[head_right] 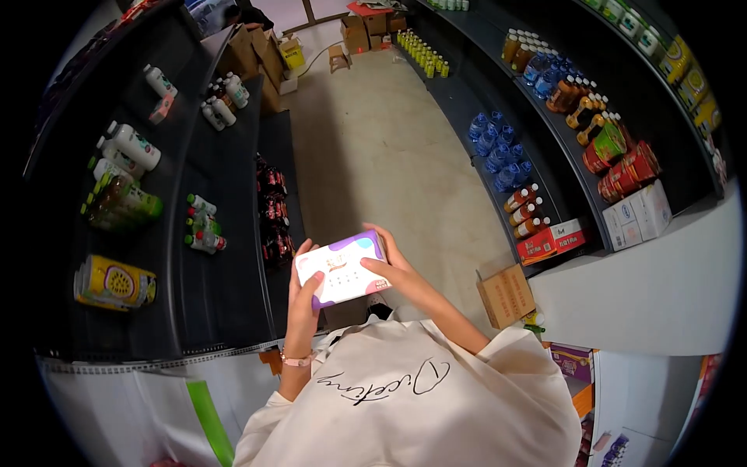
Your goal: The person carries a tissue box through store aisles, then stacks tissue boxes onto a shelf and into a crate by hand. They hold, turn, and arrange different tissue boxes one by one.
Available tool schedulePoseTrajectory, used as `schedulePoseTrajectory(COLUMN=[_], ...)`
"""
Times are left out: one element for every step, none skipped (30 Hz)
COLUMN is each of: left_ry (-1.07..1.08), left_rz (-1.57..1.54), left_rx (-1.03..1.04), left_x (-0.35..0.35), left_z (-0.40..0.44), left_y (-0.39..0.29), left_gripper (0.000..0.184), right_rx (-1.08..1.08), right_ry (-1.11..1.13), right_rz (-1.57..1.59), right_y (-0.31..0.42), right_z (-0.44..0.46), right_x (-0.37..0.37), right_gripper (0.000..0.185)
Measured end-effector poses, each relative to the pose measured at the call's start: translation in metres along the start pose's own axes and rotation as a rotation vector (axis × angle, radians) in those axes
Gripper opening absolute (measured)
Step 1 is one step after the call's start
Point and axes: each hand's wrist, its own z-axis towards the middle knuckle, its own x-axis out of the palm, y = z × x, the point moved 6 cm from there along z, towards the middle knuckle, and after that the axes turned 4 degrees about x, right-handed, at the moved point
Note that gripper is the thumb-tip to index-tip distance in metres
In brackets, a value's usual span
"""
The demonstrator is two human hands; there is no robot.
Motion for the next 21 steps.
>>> schedulePoseTrajectory(left_ry=[-0.006,-0.015,-0.026,-0.037,-0.047,-0.059,-0.075,-0.09,-0.114,-0.142,-0.157,-0.173,-0.178,-0.184,-0.187,-0.186,-0.185,-0.181,-0.182,-0.172,-0.167], left_rz=[-0.017,-0.03,-0.039,-0.046,-0.051,-0.032,-0.044,-0.057,-0.068,-0.082,-0.072,-0.061,-0.075,-0.087,-0.099,-0.092,-0.085,-0.08,-0.046,-0.082,-0.058], left_rx=[-0.008,-0.019,-0.032,-0.044,-0.051,-0.062,-0.101,-0.141,-0.192,-0.264,-0.306,-0.347,-0.353,-0.356,-0.355,-0.333,-0.31,-0.284,-0.262,-0.23,-0.198], left_x=[-0.007,-0.012,-0.016,-0.021,-0.027,-0.037,-0.045,-0.053,-0.06,-0.063,-0.063,-0.065,-0.069,-0.074,-0.079,-0.083,-0.088,-0.092,-0.094,-0.099,-0.103], left_z=[0.015,0.028,0.037,0.046,0.055,0.062,0.069,0.075,0.08,0.087,0.094,0.102,0.115,0.13,0.147,0.169,0.191,0.215,0.242,0.27,0.295], left_y=[-0.005,-0.009,-0.01,-0.01,-0.012,-0.005,0.002,0.008,0.017,0.019,0.016,0.015,0.016,0.015,0.014,0.012,0.009,0.005,-0.004,-0.011,-0.02], left_gripper=[0.061,0.061,0.061,0.061,0.06,0.059,0.059,0.058,0.057,0.055,0.056,0.057,0.057,0.058,0.058,0.058,0.058,0.058,0.058,0.056,0.056], right_rx=[-0.002,-0.003,-0.004,-0.007,0.027,0.056,0.093,0.152,0.19,0.233,0.267,0.283,0.296,0.308,0.308,0.305,0.301,0.285,0.273,0.262,0.251], right_ry=[0.005,0.003,0.001,0.0,-0.011,-0.019,-0.041,-0.048,-0.045,-0.043,-0.033,-0.031,-0.027,-0.021,-0.015,-0.009,-0.002,-0.001,0.0,0.0,0.015], right_rz=[-0.005,0.006,0.019,0.033,0.042,0.05,0.053,0.082,0.089,0.095,0.112,0.107,0.101,0.095,0.083,0.069,0.055,0.061,0.068,0.075,0.105], right_y=[0.006,0.006,0.003,0.002,-0.002,-0.007,-0.017,-0.021,-0.026,-0.033,-0.039,-0.043,-0.046,-0.045,-0.044,-0.04,-0.034,-0.029,-0.023,-0.013,0.001], right_z=[0.016,0.03,0.042,0.054,0.065,0.073,0.084,0.093,0.101,0.112,0.124,0.137,0.153,0.171,0.19,0.212,0.235,0.26,0.287,0.312,0.337], right_x=[0.003,0.003,0.004,0.005,0.007,0.008,0.005,0.006,0.006,0.004,0.003,0.0,-0.004,-0.005,-0.007,-0.011,-0.014,-0.019,-0.022,-0.024,-0.026], right_gripper=[0.068,0.068,0.068,0.067,0.067,0.067,0.065,0.064,0.063,0.062,0.062,0.063,0.064,0.065,0.065,0.066,0.066,0.066,0.065,0.065,0.064])
